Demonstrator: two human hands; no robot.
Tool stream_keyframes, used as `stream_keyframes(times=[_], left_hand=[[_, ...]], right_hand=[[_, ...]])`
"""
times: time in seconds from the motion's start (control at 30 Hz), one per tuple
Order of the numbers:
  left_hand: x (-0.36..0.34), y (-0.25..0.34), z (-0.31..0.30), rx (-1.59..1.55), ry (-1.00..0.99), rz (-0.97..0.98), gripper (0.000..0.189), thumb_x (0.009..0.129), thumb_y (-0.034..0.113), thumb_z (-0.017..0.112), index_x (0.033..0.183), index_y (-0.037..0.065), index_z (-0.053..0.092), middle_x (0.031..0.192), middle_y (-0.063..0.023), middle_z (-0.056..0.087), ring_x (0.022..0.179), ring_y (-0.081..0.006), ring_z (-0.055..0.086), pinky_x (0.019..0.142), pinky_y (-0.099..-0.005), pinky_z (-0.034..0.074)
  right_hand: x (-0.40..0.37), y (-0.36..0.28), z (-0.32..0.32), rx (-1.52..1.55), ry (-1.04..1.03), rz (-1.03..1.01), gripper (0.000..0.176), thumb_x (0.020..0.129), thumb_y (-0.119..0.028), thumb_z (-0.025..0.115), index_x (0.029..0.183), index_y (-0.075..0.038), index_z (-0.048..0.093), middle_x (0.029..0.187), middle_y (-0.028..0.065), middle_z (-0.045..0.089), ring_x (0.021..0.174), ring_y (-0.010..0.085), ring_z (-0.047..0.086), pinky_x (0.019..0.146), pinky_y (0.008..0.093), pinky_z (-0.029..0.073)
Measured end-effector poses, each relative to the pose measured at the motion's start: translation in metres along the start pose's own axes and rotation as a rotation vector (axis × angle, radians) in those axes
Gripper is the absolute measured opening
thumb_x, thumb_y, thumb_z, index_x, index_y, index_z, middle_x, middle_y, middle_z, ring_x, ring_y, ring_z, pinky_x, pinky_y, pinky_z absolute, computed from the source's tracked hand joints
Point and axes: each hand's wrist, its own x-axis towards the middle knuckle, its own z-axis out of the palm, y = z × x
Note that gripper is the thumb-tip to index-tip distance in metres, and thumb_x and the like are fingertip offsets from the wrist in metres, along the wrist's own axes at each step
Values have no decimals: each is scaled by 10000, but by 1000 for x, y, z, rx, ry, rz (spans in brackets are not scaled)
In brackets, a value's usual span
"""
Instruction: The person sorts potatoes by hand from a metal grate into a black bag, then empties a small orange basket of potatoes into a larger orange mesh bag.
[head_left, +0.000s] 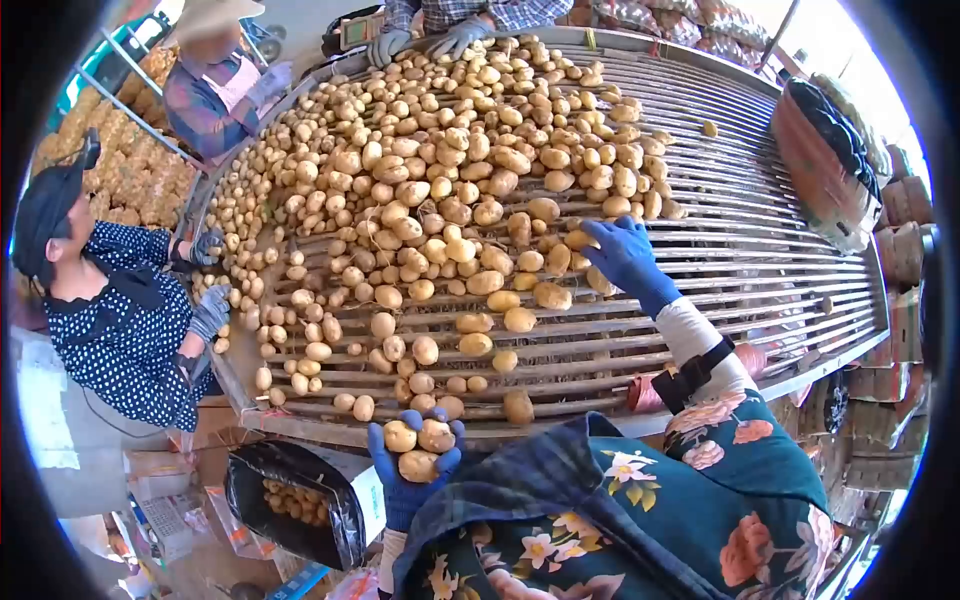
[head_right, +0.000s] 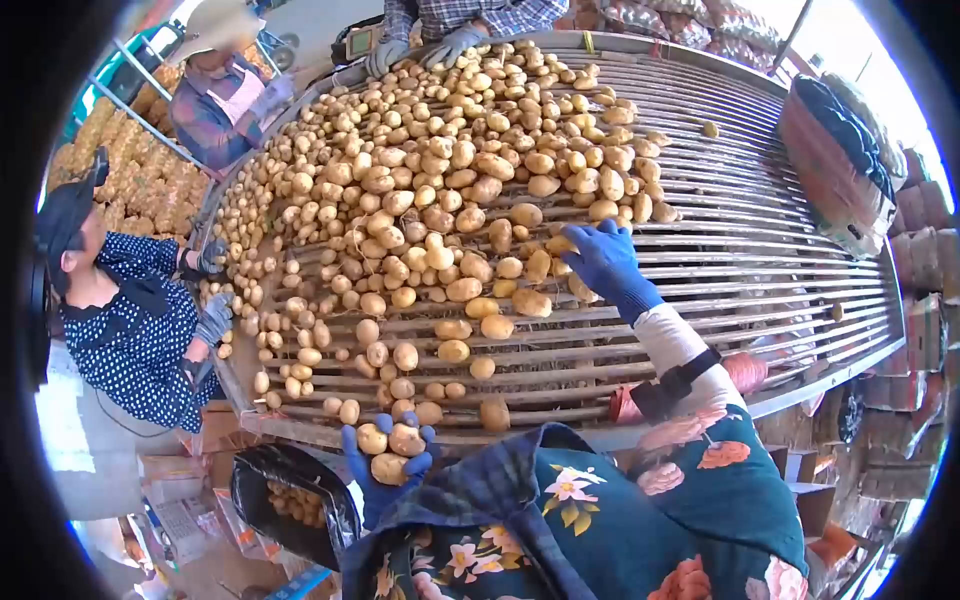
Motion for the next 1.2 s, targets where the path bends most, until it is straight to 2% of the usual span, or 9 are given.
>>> stream_keyframes(times=[0.23,0.27,0.37,0.57,0.7,0.8,0.87,0.97,1.2], left_hand=[[7,1,-11,168,28,-34,736,892,733,388,1474,282,378,1306,-139,501,1099,-356,534,680,-403,477],[7,-5,9,152,50,-11,675,944,599,433,1504,237,329,1368,-202,482,1066,-364,586,702,-387,544],[17,-12,16,118,-6,-38,677,935,570,452,1513,250,302,1386,-210,466,1093,-351,583,782,-417,557],[26,-10,-15,184,141,52,738,884,569,525,1374,25,429,1361,-167,501,1094,-300,589,917,-462,523],[21,0,-8,91,-63,-11,828,883,734,403,1373,67,431,1314,-175,524,1027,-316,596,700,-424,535],[22,9,-4,-77,-82,-38,791,863,736,451,1432,189,397,1346,-218,490,1057,-378,572,590,-384,483],[25,10,-11,5,-37,0,798,873,738,428,1405,143,417,1322,-196,512,1024,-356,576,593,-366,465],[30,10,-16,58,-32,14,810,887,736,404,1383,96,434,1308,-176,526,1019,-337,560,614,-347,443],[31,14,-27,-75,-125,-69,781,860,712,498,1436,195,389,1370,-212,463,1152,-400,525,685,-425,489]], right_hand=[[-4,-49,10,441,34,-122,376,842,-179,685,1202,-100,608,1018,140,669,951,340,632,859,432,489],[-6,-68,4,583,-55,-107,383,843,-156,706,1205,-86,604,1015,140,669,920,337,649,819,409,519],[-23,-131,6,834,-121,-287,419,831,-182,739,1218,-104,599,996,117,668,864,313,644,792,400,527],[-41,-175,-10,955,-424,-532,420,871,-231,693,1262,-148,566,1007,108,648,953,302,622,824,397,506],[-3,-115,-18,729,-346,-70,365,860,-154,709,1207,-107,610,935,101,658,776,231,662,705,356,541],[26,-24,9,588,141,122,395,834,-81,716,1211,-95,598,927,66,659,726,158,637,662,307,537],[38,19,-5,313,329,171,385,837,-116,703,1203,-107,584,1083,117,635,920,264,637,782,362,520],[53,58,-9,73,244,242,509,831,-155,658,1317,-140,508,1242,149,564,1138,376,546,939,457,463],[84,83,25,-272,-11,27,540,828,-98,614,1340,-182,469,1159,124,561,1043,342,576,843,444,515]])
